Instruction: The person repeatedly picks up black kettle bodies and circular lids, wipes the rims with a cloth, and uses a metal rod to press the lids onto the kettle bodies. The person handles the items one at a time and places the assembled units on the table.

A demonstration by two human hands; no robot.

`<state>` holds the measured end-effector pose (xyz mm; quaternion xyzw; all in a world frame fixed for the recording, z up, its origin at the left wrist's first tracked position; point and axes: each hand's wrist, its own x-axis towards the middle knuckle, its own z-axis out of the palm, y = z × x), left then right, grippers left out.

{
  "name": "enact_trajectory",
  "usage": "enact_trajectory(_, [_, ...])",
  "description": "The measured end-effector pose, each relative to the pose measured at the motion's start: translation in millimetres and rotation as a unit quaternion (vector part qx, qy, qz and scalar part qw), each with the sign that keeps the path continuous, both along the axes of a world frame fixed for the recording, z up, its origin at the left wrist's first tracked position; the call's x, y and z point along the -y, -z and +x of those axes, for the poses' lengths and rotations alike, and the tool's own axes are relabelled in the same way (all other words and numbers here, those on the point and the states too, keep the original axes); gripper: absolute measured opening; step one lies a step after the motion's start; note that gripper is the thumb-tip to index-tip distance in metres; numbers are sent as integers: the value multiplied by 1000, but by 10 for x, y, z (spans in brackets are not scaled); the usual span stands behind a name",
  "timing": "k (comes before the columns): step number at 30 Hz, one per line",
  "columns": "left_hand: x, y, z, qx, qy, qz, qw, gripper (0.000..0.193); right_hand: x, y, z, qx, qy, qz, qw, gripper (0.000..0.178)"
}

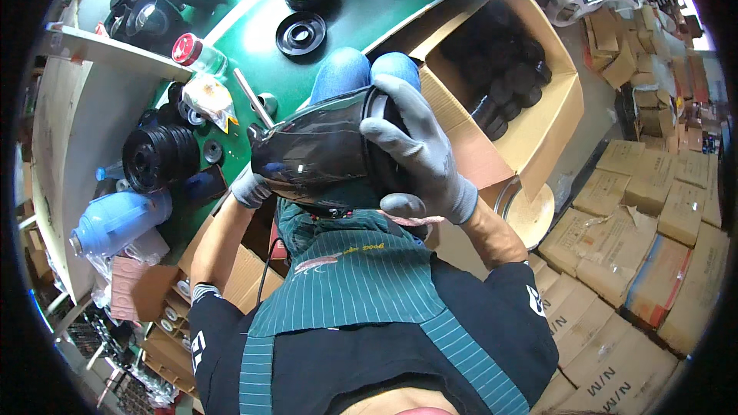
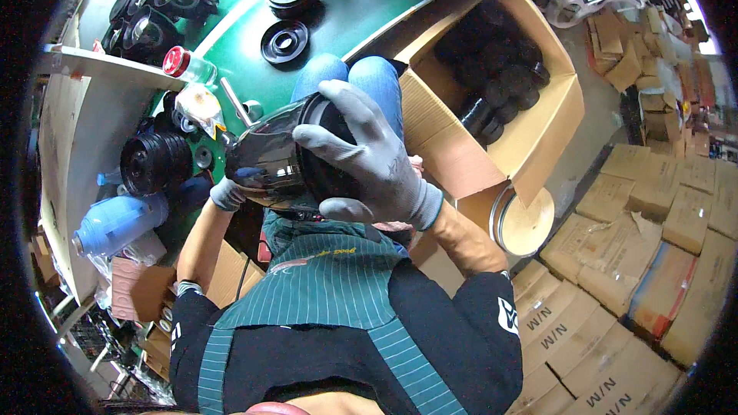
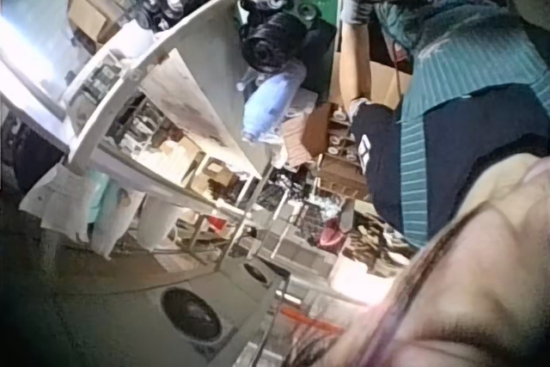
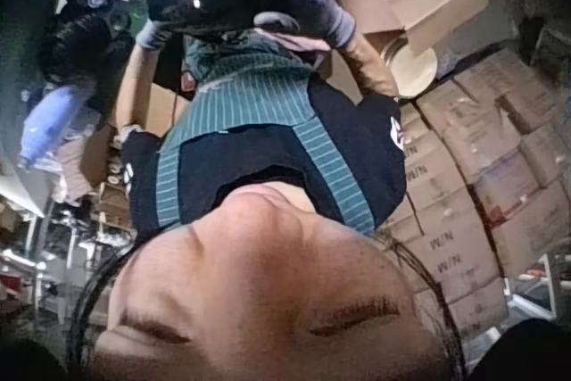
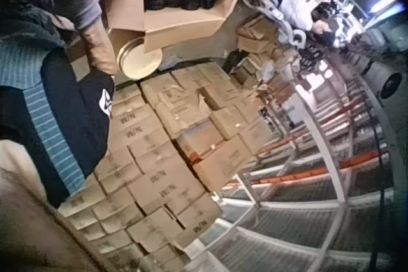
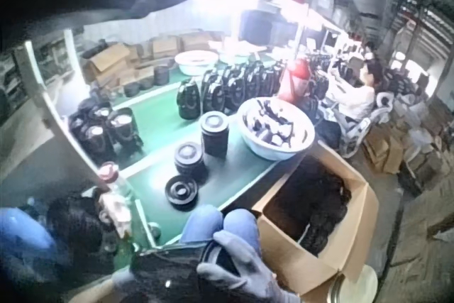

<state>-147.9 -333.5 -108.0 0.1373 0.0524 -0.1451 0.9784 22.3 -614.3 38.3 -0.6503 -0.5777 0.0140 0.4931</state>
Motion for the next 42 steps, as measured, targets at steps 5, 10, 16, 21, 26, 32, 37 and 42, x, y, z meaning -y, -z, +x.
enact_trajectory(5, [-75, -61, -118, 48, -153, 260, 952, 50, -7, 190, -5, -113, 20, 93, 989, 85])
enact_trajectory(10, [-8, -1317, 190, 294, -213, 896, 257, 41, 105, 437, 43, -275, 36, -27, 961, 60])
enact_trajectory(16, [-45, -834, 181, 101, -229, 812, 527, 36, 205, 151, 68, -419, -1, -75, 905, 76])
enact_trajectory(21, [-21, 69, -7, 21, -278, 554, 784, 33, 53, 251, 1, -168, -1, 7, 986, 113])
enact_trajectory(26, [35, -899, 233, 139, -262, 809, 507, 39, -19, 169, -34, -377, 62, 2, 924, 77])
enact_trajectory(32, [-92, -834, 196, 98, -255, 797, 539, 38, -5, 57, -13, -217, 46, -42, 974, 86])
enact_trajectory(37, [-170, -88, -230, 42, -217, 395, 892, 37, -5, 88, 41, -63, -19, 33, 997, 102])
enact_trajectory(42, [-269, -308, -533, 47, -171, 423, 888, 38, -58, 74, -100, -203, -20, 48, 978, 93])
